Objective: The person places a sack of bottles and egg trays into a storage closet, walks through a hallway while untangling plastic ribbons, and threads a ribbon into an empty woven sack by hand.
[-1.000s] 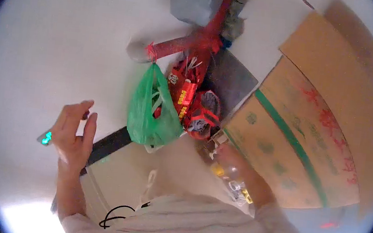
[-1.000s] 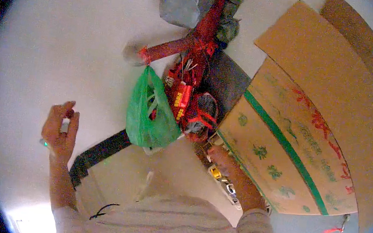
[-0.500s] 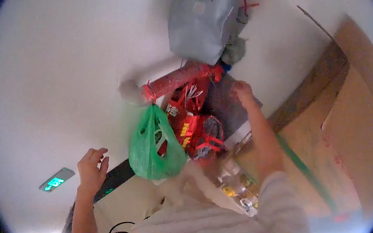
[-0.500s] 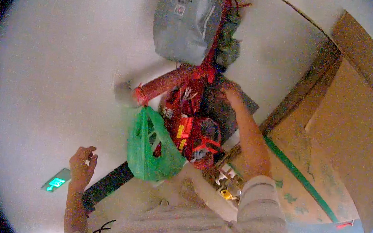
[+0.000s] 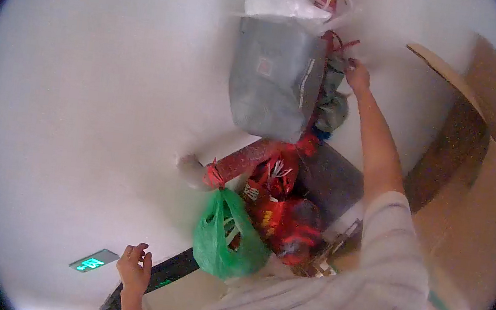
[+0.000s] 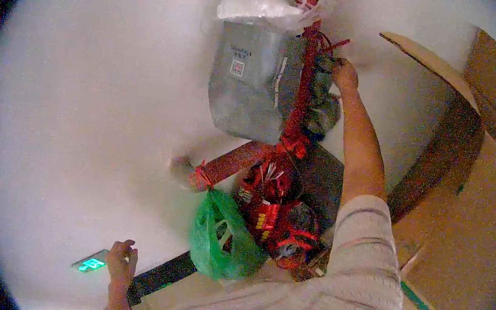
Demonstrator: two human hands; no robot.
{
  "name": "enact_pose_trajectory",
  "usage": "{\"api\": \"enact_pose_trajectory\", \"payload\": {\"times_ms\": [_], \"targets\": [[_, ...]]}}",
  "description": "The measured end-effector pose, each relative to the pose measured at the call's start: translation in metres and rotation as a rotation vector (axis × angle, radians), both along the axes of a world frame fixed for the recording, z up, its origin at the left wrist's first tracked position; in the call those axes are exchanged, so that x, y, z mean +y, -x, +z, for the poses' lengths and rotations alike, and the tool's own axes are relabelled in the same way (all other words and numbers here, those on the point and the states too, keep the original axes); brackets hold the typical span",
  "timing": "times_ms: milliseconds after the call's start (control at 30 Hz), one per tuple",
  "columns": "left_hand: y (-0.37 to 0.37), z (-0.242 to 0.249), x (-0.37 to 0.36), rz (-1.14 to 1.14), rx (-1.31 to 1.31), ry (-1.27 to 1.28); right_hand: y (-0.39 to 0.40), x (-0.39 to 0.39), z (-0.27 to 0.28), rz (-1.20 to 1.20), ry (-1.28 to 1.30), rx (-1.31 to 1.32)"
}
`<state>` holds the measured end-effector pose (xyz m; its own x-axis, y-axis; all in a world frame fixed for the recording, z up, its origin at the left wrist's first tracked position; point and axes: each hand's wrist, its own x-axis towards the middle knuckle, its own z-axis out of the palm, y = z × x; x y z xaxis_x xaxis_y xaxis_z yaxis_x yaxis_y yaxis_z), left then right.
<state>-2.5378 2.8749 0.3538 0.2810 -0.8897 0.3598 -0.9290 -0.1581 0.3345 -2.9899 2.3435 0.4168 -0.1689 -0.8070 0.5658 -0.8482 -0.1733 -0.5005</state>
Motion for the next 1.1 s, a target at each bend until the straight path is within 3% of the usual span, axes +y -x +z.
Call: {"api": "enact_pose_trajectory", "payload": {"times_ms": [233, 433, 533, 733, 833, 933, 967, 1067, 1100], "targets": [[0.008, 0.004, 0.008, 0.071, -0.034, -0.033, 0.003, -0.062, -0.021, 0.187, 0.095, 0.011], [0.001, 0.003, 0.007, 0.05, 0.018, -0.053, -0.003, -0.018, 0.003, -0.037, -0.157, 0.153], [0.002, -0.002, 0.007, 0.048, 0.088, -0.06, 0.002, -0.026, -0.019, -0.129, -0.113, 0.08], [-0.005, -0.005, -0.004, -0.029, 0.021, -0.117, 0.033, 0.037, -0.038, -0.217, -0.183, -0.17], [-0.006, -0.006, -0.018, -0.118, 0.045, -0.166, 0.026, 0.071, -0.078, -0.342, 0.164, -0.376], [-0.003, -0.004, -0.041, -0.236, 0.03, -0.208, 0.005, 0.118, -0.081, -0.324, 0.003, -0.446], [0.002, -0.002, -0.054, -0.275, 0.031, -0.223, 0.006, 0.117, -0.092, -0.247, 0.095, -0.486], [0.015, -0.002, -0.079, -0.413, 0.069, -0.236, -0.002, 0.167, -0.095, -0.33, 0.131, -0.25], [0.018, -0.004, -0.082, -0.47, 0.092, -0.242, -0.01, 0.201, -0.091, -0.318, 0.278, -0.244]]}}
